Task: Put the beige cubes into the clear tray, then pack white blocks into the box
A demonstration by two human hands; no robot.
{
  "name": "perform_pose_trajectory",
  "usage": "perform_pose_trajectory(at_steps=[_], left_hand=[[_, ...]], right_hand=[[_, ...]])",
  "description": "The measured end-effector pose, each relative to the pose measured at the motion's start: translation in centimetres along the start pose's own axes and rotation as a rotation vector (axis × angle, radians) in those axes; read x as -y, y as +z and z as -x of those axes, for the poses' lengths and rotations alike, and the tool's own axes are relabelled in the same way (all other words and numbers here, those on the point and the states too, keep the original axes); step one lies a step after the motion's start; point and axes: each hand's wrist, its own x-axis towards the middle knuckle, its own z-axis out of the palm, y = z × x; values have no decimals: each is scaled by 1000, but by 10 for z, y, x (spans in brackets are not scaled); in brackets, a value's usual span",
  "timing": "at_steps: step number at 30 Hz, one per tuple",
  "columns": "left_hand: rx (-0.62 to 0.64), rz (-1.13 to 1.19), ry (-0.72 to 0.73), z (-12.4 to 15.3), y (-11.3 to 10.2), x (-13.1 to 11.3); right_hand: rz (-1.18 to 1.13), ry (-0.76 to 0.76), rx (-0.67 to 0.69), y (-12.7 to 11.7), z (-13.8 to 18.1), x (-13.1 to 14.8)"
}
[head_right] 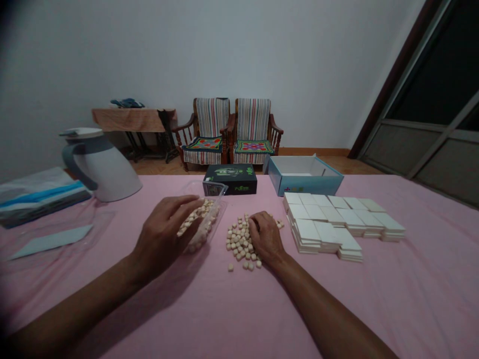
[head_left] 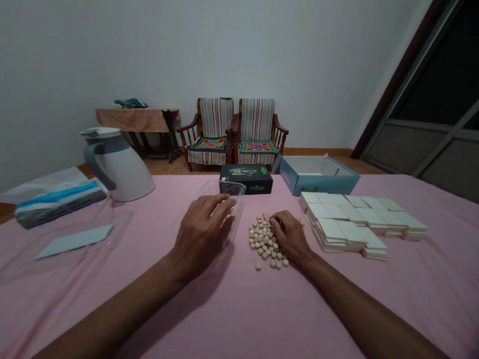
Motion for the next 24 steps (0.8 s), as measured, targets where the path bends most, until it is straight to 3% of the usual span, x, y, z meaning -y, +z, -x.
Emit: perform_pose_trajectory(at_steps=[2, 4, 6, 8, 11, 18, 24], left_hand=[[-32, 37, 41, 4, 1, -1], [46, 145, 96, 13, 7, -12], [247, 203, 93, 23, 18, -27], [525, 202, 21, 30, 30, -40], [704, 137, -125, 34, 48, -50], [664, 241, -265, 33, 72, -42], [586, 370, -312, 35, 75, -37]], right_hand=[[-2, -7, 0, -1, 0, 1], [-3, -18, 0, -2, 0, 2], [-1, -22, -10, -2, 0, 3], [3, -19, -27, -3, 0, 4], [5, -9, -42, -2, 0, 4], [-13, -3, -29, -2, 0, 2], [-16, -9, -23, -1, 0, 1]])
